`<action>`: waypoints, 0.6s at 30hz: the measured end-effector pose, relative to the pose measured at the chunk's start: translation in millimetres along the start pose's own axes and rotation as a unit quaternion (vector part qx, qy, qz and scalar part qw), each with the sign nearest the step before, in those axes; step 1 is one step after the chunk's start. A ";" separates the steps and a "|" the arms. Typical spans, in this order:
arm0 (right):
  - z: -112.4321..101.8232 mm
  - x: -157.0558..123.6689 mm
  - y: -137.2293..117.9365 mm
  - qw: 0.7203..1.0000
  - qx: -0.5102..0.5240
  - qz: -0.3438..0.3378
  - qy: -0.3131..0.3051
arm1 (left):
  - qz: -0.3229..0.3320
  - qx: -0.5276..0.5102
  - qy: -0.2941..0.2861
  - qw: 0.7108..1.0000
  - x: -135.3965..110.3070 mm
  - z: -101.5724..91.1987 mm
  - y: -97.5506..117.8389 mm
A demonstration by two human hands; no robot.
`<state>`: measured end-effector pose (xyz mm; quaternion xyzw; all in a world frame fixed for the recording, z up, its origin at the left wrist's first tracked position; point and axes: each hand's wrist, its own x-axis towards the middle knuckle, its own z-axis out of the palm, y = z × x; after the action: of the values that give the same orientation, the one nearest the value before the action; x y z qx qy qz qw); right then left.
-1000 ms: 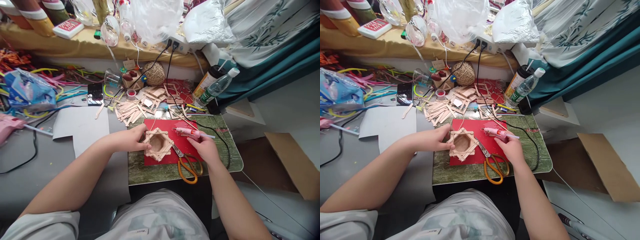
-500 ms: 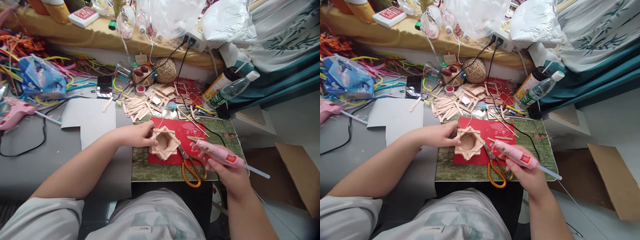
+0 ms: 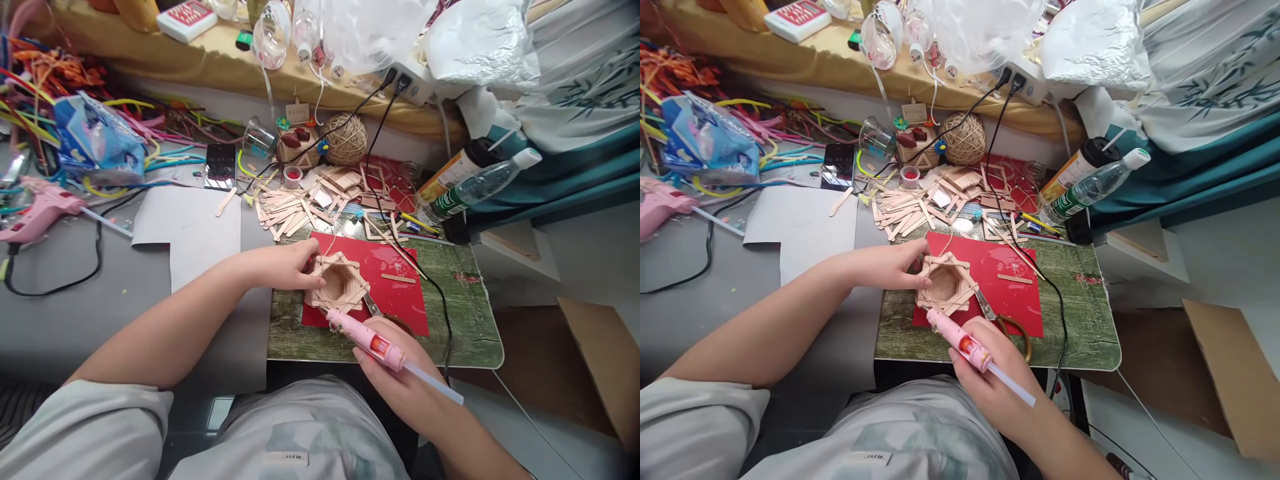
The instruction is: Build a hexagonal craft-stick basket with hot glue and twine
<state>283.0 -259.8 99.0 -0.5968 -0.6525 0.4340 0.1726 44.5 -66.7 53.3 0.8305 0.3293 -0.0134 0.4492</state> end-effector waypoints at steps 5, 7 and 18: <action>4.4 -3.1 -5.4 1.000 -0.015 0.018 0.010 | -0.005 -0.001 -0.002 1.000 -0.7 -0.5 -0.3; 5.8 -5.1 -7.6 0.999 -0.024 0.021 0.013 | -0.008 0.000 -0.004 1.000 -1.3 -1.1 0.5; 13.3 -7.9 -9.7 0.999 -0.042 0.021 0.014 | -0.014 0.004 -0.003 1.000 -1.7 0.4 -1.9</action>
<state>268.8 -271.1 101.2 -0.6229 -0.6551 0.4016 0.1471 42.3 -67.2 52.2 0.8274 0.3392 -0.0237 0.4470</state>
